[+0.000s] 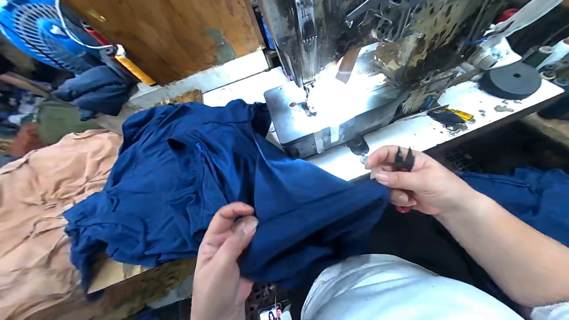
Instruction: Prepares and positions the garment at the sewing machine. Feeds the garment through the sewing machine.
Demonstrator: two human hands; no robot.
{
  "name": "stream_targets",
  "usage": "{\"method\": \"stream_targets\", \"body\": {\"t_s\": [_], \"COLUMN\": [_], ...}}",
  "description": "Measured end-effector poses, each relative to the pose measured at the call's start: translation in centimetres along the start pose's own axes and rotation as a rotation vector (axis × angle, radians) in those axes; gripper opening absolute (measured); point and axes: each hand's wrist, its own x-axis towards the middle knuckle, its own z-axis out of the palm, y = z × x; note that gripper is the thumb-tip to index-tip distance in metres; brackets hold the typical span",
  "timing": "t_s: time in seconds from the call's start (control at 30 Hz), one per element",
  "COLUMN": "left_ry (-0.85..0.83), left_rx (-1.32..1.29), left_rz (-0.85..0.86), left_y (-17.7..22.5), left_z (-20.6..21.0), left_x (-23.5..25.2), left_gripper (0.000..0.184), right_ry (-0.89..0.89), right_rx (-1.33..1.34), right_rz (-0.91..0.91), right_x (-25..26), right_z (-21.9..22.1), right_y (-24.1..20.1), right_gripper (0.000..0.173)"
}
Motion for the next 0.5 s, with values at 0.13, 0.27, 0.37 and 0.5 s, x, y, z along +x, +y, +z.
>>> {"method": "stream_targets", "body": {"t_s": [0.13, 0.27, 0.37, 0.5], "left_ry": [-0.214, -0.069, -0.004, 0.041], "left_rx": [0.547, 1.014, 1.158, 1.174], "left_rz": [0.261, 0.644, 0.833, 0.912], "left_y": [2.4, 0.9, -0.2, -0.7], "left_z": [-0.4, -0.8, -1.7, -2.0], "left_x": [-1.9, -3.5, -4.2, -4.3], "left_gripper": [0.020, 0.024, 0.017, 0.014], "right_ry": [-0.193, -0.100, -0.069, -0.077], "right_rx": [-0.387, -0.895, -1.074, -1.178], "right_rz": [-0.431, -0.752, -0.892, -0.958], "right_x": [0.4, -0.1, -0.4, -0.3], "right_z": [0.8, 1.9, 2.2, 2.1], "right_y": [0.5, 1.1, 1.5, 1.3], "right_gripper": [0.017, 0.026, 0.024, 0.024]}}
